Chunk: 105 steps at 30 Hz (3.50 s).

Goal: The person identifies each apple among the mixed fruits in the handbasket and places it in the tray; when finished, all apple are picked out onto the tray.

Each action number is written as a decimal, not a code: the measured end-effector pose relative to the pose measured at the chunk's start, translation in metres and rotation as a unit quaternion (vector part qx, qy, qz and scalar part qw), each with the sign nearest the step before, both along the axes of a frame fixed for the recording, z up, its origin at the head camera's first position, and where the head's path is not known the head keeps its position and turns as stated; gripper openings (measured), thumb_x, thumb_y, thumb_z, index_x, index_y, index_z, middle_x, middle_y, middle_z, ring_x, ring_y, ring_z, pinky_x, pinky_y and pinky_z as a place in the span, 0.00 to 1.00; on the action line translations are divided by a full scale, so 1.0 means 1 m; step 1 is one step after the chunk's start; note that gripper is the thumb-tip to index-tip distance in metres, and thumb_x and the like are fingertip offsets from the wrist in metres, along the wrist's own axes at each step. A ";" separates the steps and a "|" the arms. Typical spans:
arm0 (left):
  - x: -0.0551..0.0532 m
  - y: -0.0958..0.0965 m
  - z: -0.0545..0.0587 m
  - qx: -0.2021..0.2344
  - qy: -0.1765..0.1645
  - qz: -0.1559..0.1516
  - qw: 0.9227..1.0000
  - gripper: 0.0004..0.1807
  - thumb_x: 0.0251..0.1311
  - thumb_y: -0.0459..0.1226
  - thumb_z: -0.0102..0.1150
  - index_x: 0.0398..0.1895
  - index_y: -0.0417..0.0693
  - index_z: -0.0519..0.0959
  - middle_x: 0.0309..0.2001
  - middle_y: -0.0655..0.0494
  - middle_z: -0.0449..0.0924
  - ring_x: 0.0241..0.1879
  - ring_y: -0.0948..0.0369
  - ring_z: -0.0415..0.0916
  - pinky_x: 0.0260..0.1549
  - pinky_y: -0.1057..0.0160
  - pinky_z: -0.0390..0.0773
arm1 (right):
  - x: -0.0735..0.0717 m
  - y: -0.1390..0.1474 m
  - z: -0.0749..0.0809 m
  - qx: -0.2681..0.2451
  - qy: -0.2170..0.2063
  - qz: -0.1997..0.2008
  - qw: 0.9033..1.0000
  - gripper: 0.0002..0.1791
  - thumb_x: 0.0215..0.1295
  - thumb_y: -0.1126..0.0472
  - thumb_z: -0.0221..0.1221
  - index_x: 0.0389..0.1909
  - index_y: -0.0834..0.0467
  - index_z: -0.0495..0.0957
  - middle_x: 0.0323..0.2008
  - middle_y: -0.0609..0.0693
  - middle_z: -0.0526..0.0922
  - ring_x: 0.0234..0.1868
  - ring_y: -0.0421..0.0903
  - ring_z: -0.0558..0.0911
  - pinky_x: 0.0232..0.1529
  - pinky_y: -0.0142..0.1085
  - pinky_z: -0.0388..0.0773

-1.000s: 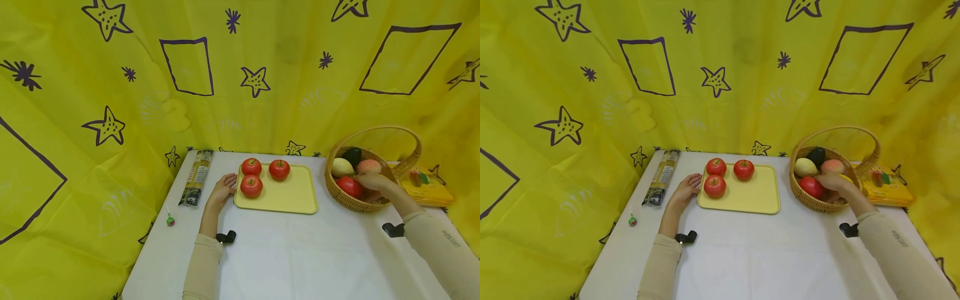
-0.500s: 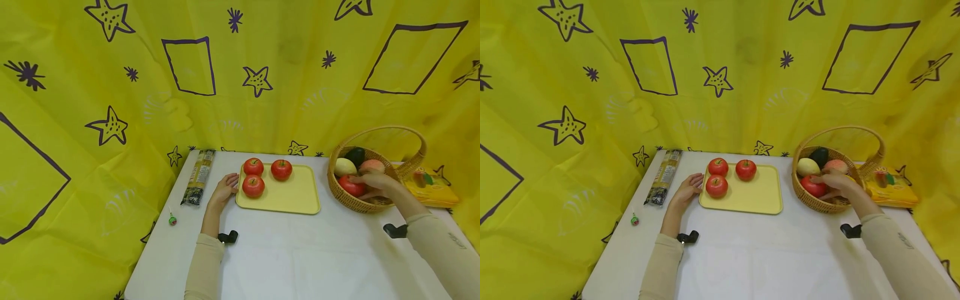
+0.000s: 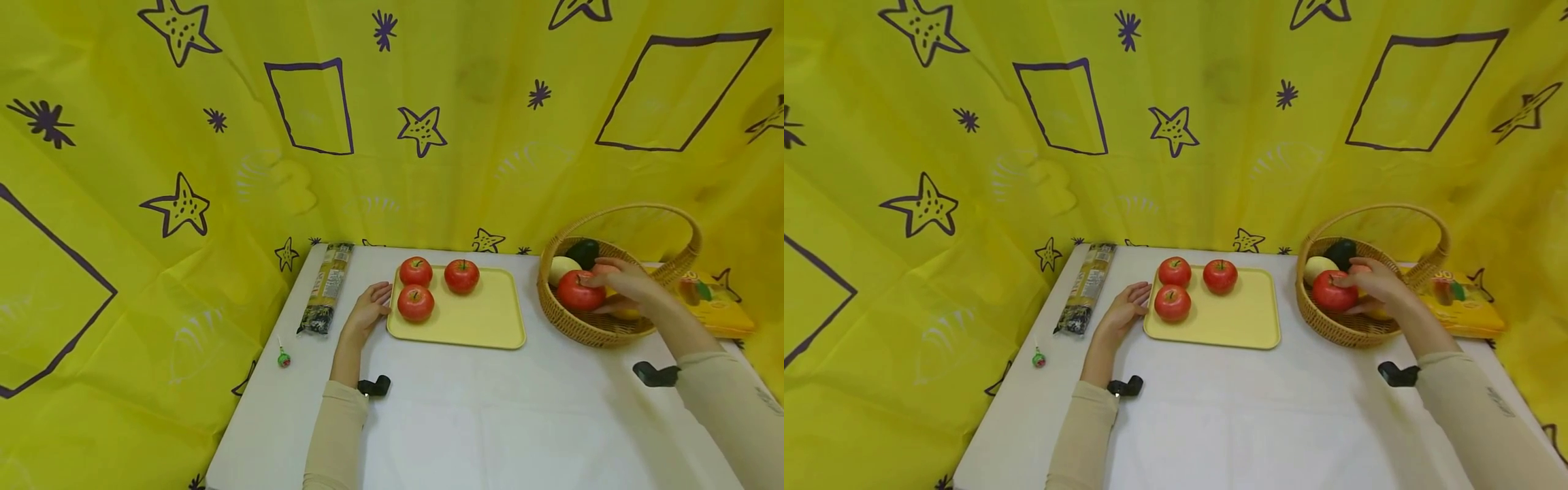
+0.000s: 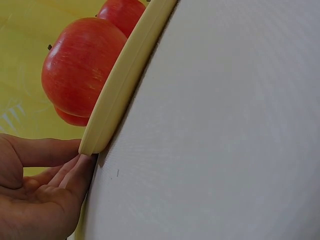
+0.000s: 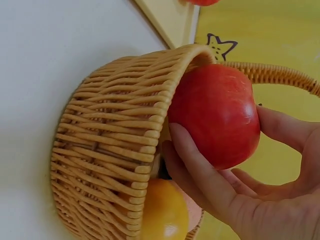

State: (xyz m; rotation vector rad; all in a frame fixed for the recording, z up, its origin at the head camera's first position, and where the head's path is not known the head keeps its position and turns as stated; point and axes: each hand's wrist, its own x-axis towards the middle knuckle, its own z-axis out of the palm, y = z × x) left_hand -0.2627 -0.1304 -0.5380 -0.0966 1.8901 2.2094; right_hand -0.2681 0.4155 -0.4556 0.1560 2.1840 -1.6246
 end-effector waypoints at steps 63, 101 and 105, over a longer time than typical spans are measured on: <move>0.001 0.003 0.004 0.000 -0.005 0.005 1.000 0.42 0.57 0.10 0.48 0.78 0.35 0.61 0.77 0.38 0.63 0.78 0.48 0.60 0.73 0.52 0.67 | 0.040 -0.135 0.092 -0.021 0.051 0.041 0.998 0.45 0.77 0.60 0.57 0.82 0.68 0.41 0.76 0.75 0.50 0.52 0.57 0.83 0.47 0.50 0.88; 0.000 -0.001 0.004 0.003 0.000 0.004 1.000 0.42 0.55 0.10 0.47 0.77 0.33 0.61 0.77 0.36 0.62 0.78 0.46 0.59 0.73 0.52 0.68 | 0.028 -0.188 0.064 -0.044 0.030 0.066 0.996 0.39 0.76 0.61 0.57 0.80 0.70 0.51 0.73 0.72 0.59 0.54 0.58 0.80 0.50 0.55 0.86; 0.001 0.000 0.004 0.001 -0.003 0.004 1.000 0.42 0.55 0.10 0.47 0.77 0.33 0.61 0.77 0.37 0.63 0.78 0.47 0.60 0.72 0.52 0.68 | 0.027 -0.193 0.061 -0.046 0.028 0.065 0.996 0.39 0.75 0.61 0.57 0.79 0.70 0.52 0.73 0.72 0.59 0.54 0.59 0.80 0.49 0.54 0.87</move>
